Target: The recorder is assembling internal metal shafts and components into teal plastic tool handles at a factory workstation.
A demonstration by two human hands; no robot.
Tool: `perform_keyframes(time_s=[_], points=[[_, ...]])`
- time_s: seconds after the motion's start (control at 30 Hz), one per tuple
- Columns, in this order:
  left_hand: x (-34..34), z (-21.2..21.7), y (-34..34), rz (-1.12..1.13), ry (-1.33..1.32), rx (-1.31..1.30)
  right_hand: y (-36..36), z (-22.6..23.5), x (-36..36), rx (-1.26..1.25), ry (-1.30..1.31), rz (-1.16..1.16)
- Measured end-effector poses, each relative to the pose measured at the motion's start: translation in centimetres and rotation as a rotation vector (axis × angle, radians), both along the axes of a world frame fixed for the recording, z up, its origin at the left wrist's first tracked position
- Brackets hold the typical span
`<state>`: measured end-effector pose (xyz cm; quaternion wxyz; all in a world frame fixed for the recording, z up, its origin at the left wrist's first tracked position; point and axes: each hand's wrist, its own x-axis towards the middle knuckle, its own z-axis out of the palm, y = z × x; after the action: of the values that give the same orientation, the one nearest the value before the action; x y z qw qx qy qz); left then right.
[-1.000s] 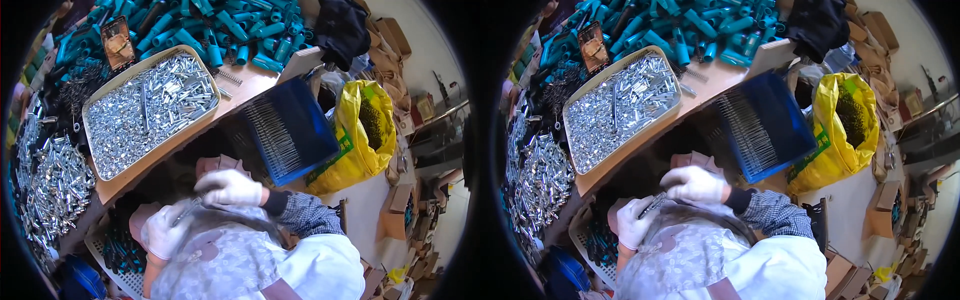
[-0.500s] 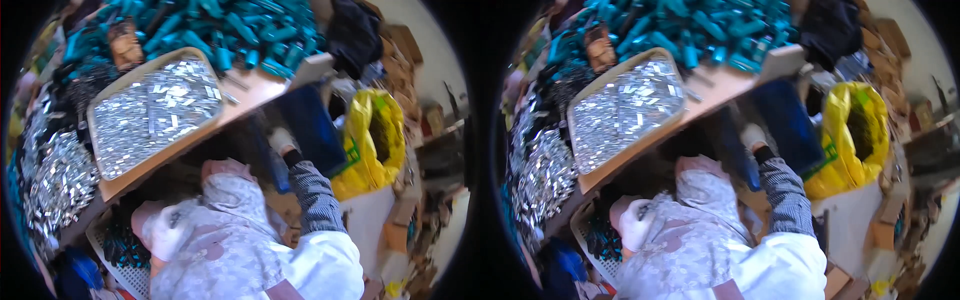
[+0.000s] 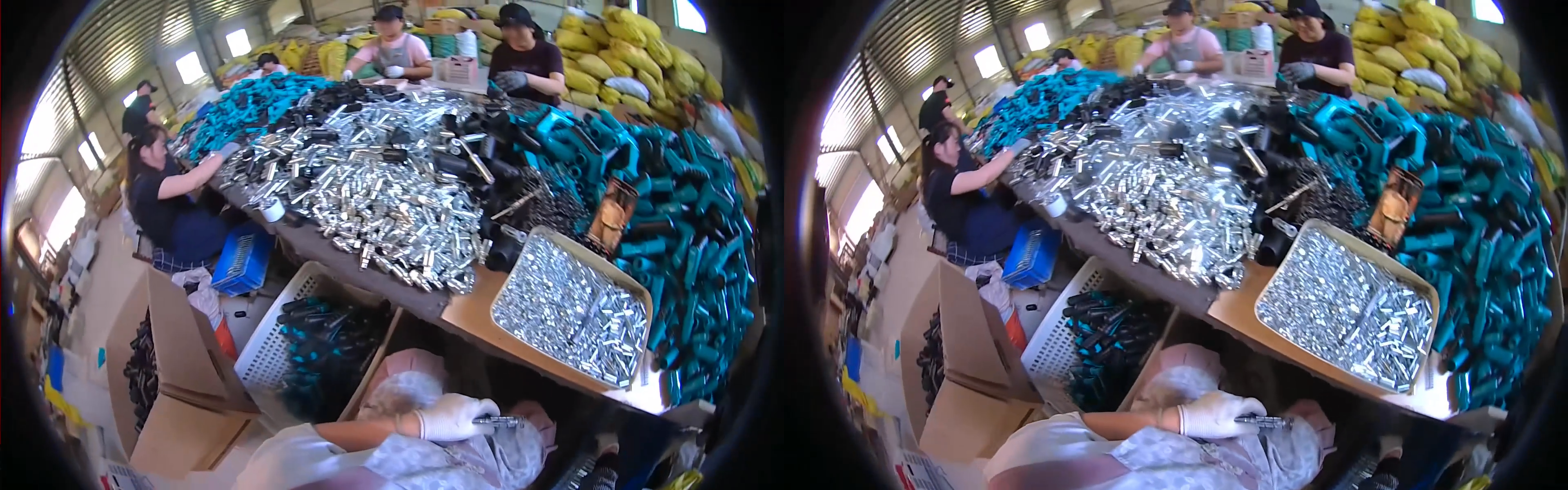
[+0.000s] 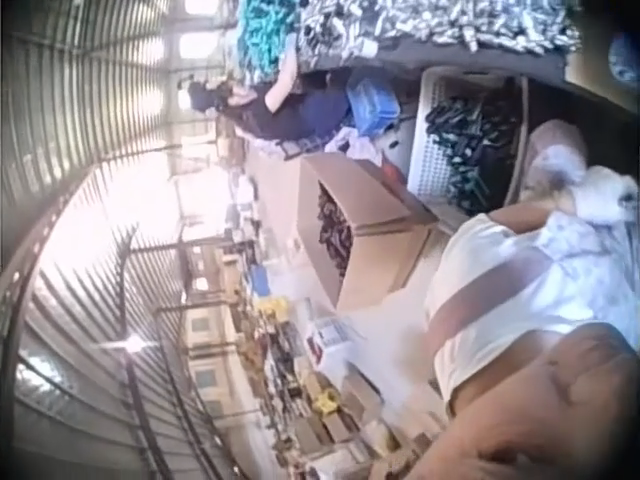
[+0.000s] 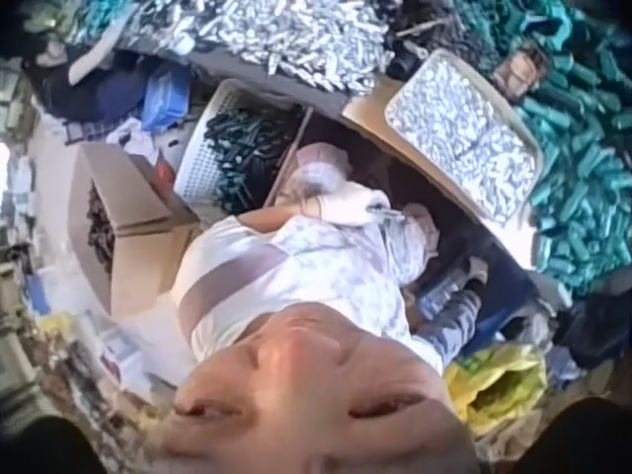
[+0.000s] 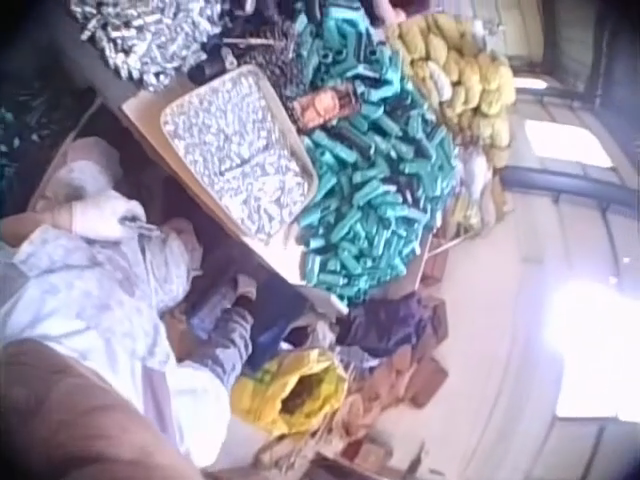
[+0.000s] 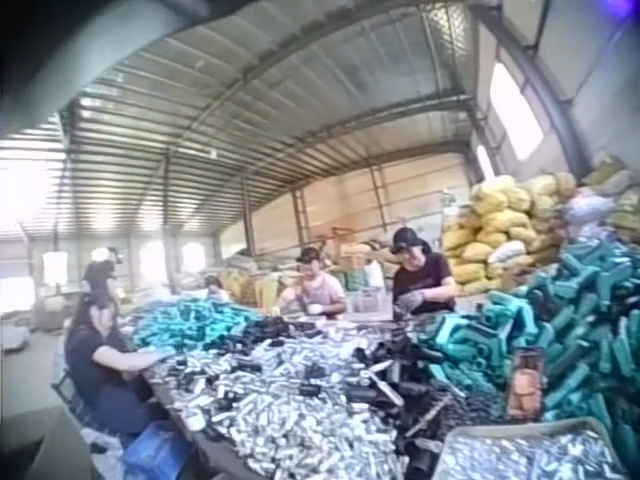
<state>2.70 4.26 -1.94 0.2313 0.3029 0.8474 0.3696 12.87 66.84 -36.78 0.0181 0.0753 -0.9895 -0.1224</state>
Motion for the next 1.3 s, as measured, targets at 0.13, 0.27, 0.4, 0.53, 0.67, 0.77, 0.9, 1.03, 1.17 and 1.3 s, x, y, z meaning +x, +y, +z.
perform_keyframes(time_s=[0.13, 0.27, 0.4, 0.53, 0.67, 0.77, 0.9, 1.03, 1.17, 1.3], points=[[-0.5, -0.6, -1.0, -0.002, 0.054, 0.025, 0.8, 0.5, 0.5, 0.016, -0.245, -0.114], [-0.7, -0.3, -2.5, 0.037, 0.074, 0.134, 0.5, 3.2, 0.6, 0.036, -0.188, 0.033], [-0.7, -1.4, -3.3, 0.076, 0.096, 0.158, -2.1, 5.0, -0.4, 0.085, -0.394, 0.04], [-0.7, -1.4, -3.4, 0.074, 0.092, 0.153, -0.7, 3.5, -0.1, 0.177, -0.391, -0.016], [-0.7, -0.8, -3.5, 0.059, 0.124, 0.178, 0.9, 3.4, 0.9, 0.283, -0.382, -0.086], [-1.0, -1.0, -3.9, 0.055, 0.078, 0.185, 0.2, 5.3, 1.3, 0.342, -0.386, -0.116], [-0.7, -0.7, -3.1, 0.046, 0.072, 0.165, -4.2, 7.9, 1.6, -0.191, -0.18, -0.218], [-0.6, -0.6, -3.3, 0.054, 0.069, 0.153, -7.7, 12.2, 0.7, -0.833, -0.117, -0.837], [-0.4, -0.3, -3.4, 0.053, 0.056, 0.144, -11.4, 17.2, -0.4, -0.761, -0.193, -0.827], [-0.2, 0.6, -3.3, 0.043, 0.042, 0.125, -11.0, 16.6, 0.0, -0.624, -0.255, -0.811]])
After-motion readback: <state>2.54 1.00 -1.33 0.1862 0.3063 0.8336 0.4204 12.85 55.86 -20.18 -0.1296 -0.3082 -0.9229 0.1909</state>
